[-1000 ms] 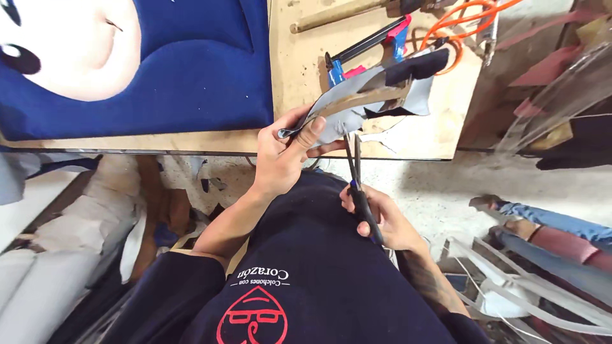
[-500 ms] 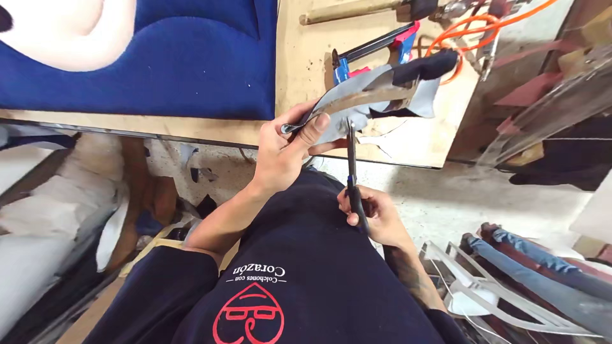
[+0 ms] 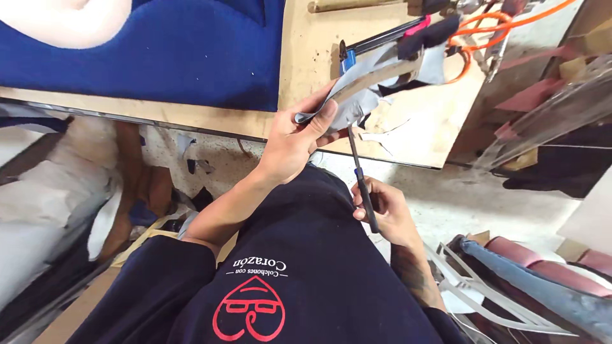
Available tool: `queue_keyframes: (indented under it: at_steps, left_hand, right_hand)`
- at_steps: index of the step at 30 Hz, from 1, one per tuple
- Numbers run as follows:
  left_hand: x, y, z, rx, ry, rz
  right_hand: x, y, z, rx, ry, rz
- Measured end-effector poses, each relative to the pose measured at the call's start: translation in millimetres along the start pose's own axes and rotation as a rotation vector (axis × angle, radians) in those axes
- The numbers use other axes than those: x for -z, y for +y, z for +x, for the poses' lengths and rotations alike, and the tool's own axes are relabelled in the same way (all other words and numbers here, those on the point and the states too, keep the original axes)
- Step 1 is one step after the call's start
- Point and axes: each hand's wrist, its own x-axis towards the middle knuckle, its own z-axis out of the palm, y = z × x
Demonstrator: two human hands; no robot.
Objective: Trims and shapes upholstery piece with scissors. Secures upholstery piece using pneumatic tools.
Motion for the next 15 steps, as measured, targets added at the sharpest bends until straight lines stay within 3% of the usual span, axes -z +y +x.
queue_keyframes:
  at_steps: [4,15]
  left_hand:
    - [2.1,3.7,-1.4,0.014,-0.046,0.006]
    - [-5.4,4.2,-5.9,0.034,0.048,-0.017]
  right_hand:
    - [4.6,-1.2,2.5,0.002,0.005,0.005]
    - [5.9,0.1,2.6,-0.056,-0.027,-0.025]
